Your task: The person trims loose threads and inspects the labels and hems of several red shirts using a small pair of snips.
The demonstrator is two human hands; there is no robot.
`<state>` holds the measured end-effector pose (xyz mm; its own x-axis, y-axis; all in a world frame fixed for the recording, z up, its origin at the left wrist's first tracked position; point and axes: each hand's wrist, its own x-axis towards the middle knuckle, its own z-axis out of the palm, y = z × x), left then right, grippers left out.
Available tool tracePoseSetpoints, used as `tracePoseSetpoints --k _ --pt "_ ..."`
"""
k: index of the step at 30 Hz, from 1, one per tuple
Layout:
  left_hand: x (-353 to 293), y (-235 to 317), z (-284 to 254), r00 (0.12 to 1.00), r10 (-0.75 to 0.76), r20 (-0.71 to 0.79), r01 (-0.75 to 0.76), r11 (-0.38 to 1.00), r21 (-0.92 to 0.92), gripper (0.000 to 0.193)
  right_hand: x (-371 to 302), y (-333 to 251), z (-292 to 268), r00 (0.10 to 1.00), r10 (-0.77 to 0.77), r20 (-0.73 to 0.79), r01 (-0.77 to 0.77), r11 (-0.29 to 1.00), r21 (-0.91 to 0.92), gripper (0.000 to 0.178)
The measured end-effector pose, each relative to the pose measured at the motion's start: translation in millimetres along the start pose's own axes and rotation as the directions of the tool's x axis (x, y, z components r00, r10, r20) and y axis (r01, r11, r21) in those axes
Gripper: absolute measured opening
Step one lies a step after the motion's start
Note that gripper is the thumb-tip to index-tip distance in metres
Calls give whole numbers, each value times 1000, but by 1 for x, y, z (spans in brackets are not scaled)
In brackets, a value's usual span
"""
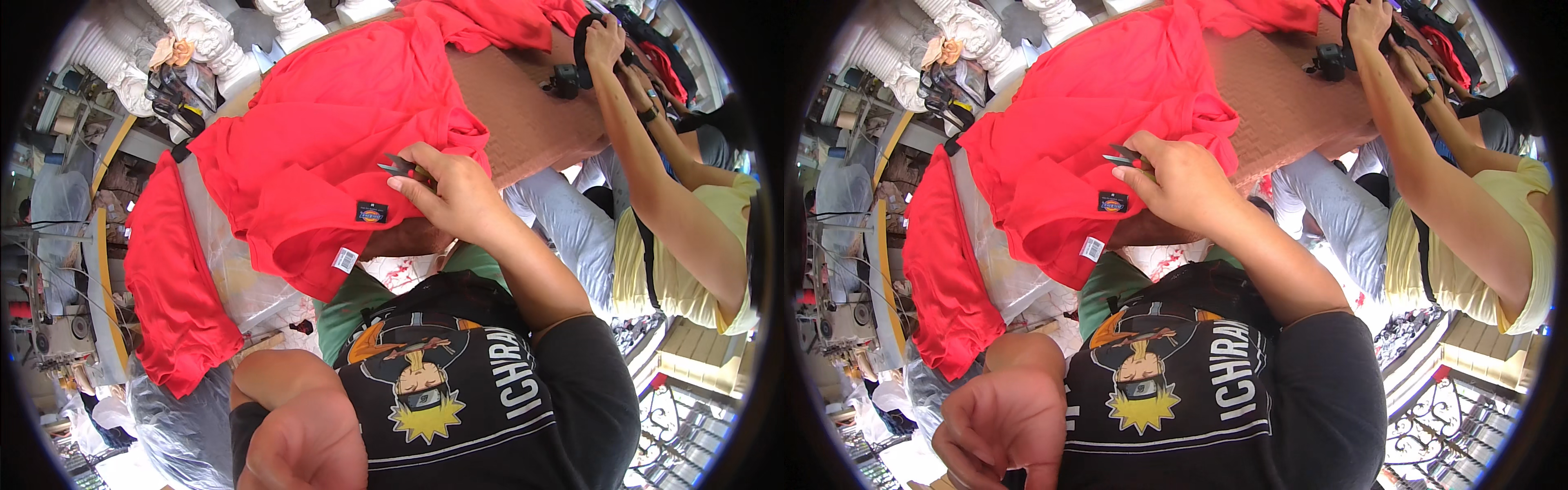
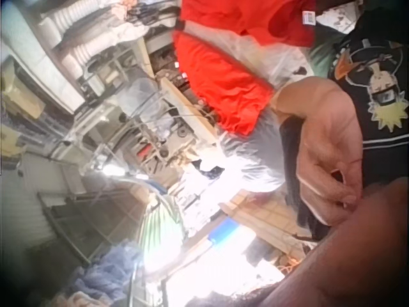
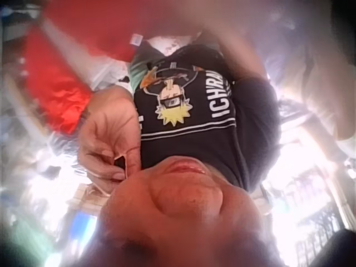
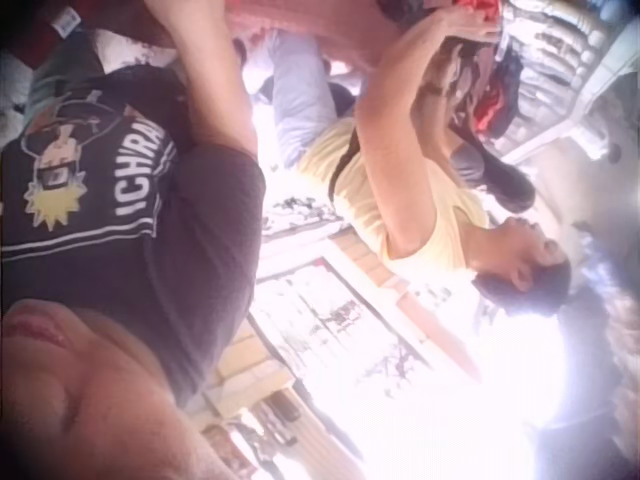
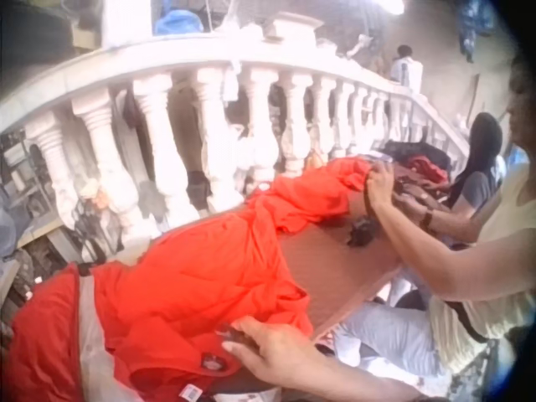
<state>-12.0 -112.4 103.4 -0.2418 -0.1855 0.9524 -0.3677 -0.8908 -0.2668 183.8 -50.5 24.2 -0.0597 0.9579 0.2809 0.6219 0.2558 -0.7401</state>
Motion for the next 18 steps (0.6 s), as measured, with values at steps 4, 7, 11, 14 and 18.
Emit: tracePoseSetpoints --k 4,7,11,14,18 --pt "1 -7 9 998 19 -61 -21 999 -30 26 1 -1 0 1000 8 -3 -8 1000 -25 30" --pt "-11 -13 16 919 -316 234 362 913 -188 32 3 0 -2 1000 8 -13 -8 999 -41 30" --pt "-25 -13 29 556 -590 585 791 593 -153 43 9 6 -17 983 -71 -172 51 992 -116 32" --pt "-22 13 83 630 -448 634 733 613 -296 45 12 16 -40 977 -56 -205 6 972 -237 31" --pt "-3 14 116 709 -370 600 676 597 -431 16 17 21 -51 986 -77 -147 9 910 -415 29"
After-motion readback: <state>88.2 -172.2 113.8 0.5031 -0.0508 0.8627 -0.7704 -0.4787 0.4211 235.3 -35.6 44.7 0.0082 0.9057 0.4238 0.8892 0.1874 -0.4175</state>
